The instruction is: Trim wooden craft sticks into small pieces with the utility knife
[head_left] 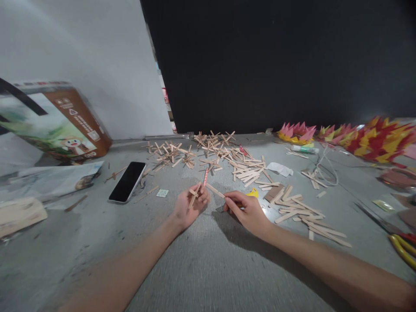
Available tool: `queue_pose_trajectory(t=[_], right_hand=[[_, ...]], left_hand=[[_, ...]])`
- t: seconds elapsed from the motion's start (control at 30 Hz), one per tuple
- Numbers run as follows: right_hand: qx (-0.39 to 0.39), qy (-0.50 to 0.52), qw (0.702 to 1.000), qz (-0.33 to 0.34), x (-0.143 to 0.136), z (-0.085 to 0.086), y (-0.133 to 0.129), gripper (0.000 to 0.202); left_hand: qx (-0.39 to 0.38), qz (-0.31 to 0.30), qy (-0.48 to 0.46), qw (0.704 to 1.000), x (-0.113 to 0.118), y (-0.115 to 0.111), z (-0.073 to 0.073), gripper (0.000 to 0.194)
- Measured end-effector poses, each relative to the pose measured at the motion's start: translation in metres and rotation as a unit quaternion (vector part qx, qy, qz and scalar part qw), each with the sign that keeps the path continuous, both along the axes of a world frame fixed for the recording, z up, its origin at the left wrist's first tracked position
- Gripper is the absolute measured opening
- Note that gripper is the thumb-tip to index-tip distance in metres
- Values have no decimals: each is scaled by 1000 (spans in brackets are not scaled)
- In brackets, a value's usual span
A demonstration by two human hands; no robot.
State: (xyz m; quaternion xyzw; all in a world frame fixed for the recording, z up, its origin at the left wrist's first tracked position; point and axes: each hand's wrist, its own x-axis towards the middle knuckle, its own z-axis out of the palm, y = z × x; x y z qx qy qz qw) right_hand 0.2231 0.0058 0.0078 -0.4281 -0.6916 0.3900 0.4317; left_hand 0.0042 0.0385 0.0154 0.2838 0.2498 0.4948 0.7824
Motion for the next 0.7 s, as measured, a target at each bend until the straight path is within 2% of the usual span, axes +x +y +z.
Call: queue_pose_trajectory(t=[0.3, 0.5, 0.7], right_hand=[[1, -2, 1000, -2, 1, 1, 0, 29], [-2, 4, 1000, -7, 1, 0, 0, 29], [-62, 70, 995, -31, 1, -2, 7, 36]], left_hand=[[35, 69, 34, 996, 2, 1, 0, 24], [57, 59, 73, 994, 3, -3, 3, 15], [65, 44, 98, 992, 5, -4, 4, 17]])
